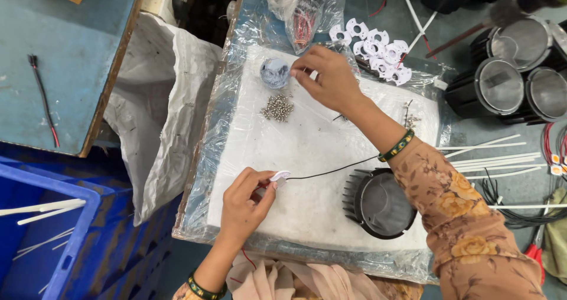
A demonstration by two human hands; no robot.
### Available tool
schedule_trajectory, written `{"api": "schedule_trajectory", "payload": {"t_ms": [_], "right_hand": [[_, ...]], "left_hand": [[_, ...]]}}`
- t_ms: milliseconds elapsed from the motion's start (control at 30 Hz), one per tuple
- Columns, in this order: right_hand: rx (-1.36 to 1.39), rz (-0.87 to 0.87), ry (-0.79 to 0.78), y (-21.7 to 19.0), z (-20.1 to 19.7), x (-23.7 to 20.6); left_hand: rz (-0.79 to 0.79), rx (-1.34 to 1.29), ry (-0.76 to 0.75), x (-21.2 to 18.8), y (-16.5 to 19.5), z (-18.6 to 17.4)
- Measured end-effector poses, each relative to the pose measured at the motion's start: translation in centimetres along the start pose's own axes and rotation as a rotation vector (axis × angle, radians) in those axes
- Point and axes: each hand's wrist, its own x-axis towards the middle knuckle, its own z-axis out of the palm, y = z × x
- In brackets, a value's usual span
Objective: The person assembles an LED light fixture by inserting wires into a white plastic base, placing it into a black heat sink, and securing it with a cordless drill. They then insert a white plastic rod through the heat sink and fasten it with screws.
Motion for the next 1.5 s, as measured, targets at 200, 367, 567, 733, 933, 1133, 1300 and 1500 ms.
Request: {"api": "schedule_trajectory", "payload": {"t_ms": [200, 367, 567, 733, 933, 1133, 1300, 1500], "right_hand": [[0.055, 0.002, 0.064, -0.2, 2.0, 2.0], [0.049, -0.005, 0.060, -0.3, 2.4, 2.6], [-0.064, -0.110, 0.066, -0.9, 2.5, 2.2], [-0.247, -0.299, -0.019, -1.5, 2.5, 2.0], [-0.195, -0.161, -0.075, -1.9, 2.3, 1.8], [-0.101, -0.128, -0.043, -2.1, 2.4, 1.4], [0.206, 0.186, -0.049, -1.8, 2.6, 1.0], [0.299, 0.316, -0.025, -1.3, 2.9, 0.9]], "left_hand": [[0.000, -0.001, -0.014, 0.7, -0.8, -2.2], [-0.007, 0.006, -0.020, 0.7, -1.2, -2.7], [-0.007, -0.002, -0.025, 0.6, -1.4, -2.5], [-0.003, 0.000, -0.025, 0.4, -1.1, -2.4], [0.001, 0.003, -0.027, 0.2, -1.0, -2.2], [-0.001, 0.011, -0.028, -0.1, -1.0, -2.0], [-0.002, 0.007, -0.027, -0.4, -1.1, -1.9], [-0.010, 0.002, -0.032, -0.5, -1.1, -2.0]]}}
